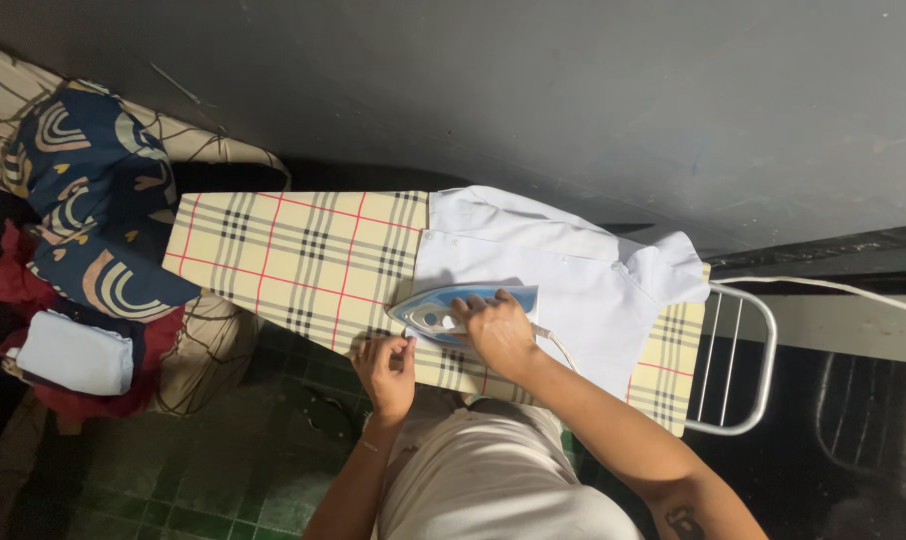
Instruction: The person irons a white shirt on a plaid ironing board, smoothing the fabric and using a blue and white iron to press the sleeves, collar, and body. After ironing, the person folds the shirt and places it on a nearby bed.
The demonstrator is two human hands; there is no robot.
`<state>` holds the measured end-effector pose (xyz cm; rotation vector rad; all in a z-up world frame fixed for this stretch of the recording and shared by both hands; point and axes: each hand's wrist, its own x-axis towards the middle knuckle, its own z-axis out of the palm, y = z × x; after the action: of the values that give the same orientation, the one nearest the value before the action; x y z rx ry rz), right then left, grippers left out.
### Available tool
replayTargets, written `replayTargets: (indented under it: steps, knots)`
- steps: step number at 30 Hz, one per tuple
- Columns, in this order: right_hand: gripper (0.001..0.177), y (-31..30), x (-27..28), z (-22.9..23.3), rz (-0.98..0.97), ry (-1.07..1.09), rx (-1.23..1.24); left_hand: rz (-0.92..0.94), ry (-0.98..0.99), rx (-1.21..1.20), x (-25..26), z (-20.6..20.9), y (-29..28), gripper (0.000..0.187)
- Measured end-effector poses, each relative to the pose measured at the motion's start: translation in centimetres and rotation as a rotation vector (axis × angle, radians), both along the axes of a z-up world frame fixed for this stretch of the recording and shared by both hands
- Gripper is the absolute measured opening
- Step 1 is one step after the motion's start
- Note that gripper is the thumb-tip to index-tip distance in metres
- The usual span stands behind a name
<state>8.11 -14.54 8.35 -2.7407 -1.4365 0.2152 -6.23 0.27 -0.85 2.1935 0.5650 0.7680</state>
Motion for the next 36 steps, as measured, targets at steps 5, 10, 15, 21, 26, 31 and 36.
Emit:
replayTargets:
  steps: [5,10,15,21,26,31,36]
  knots:
    - [0.043,0.4,0.9,-0.2,-0.045,-0.01,0.016,0.036,0.067,0.093,0.6,0.2,-0.2,0.023]
    - [0.051,1.4,4.8,0.3,-0.214,-0.07,-0.111,0.022,0.106,0.069,0.6,0.7,-0.1,0.022]
    - [0.056,0.7,5.8,0.6,-0.211,-0.095,-0.088,0.014,0.106,0.081,0.6,0.2,0.0,0.022]
    - [0.054,-3.5,2.7,0.7,-0.019,0.016,-0.104,0.018,0.138,-0.086,0.5,-0.6,0.3,0.022]
    - [0.064,-7.4,1.1,1.8,0.076,0.107,-0.019,0.017,-0.048,-0.18,3.2,0.2,-0.2,0.02]
    - [0.056,-10.3,1.3,2.1,0.069,0.141,-0.092,-0.37,0.241,0.162,8.5,1.1,-1.7,0.042]
    - [0.056,-14.4,1.9,2.0,-0.034,0.055,-0.046,-0.505,0.623,0.51,10.1,1.9,-2.1,0.069]
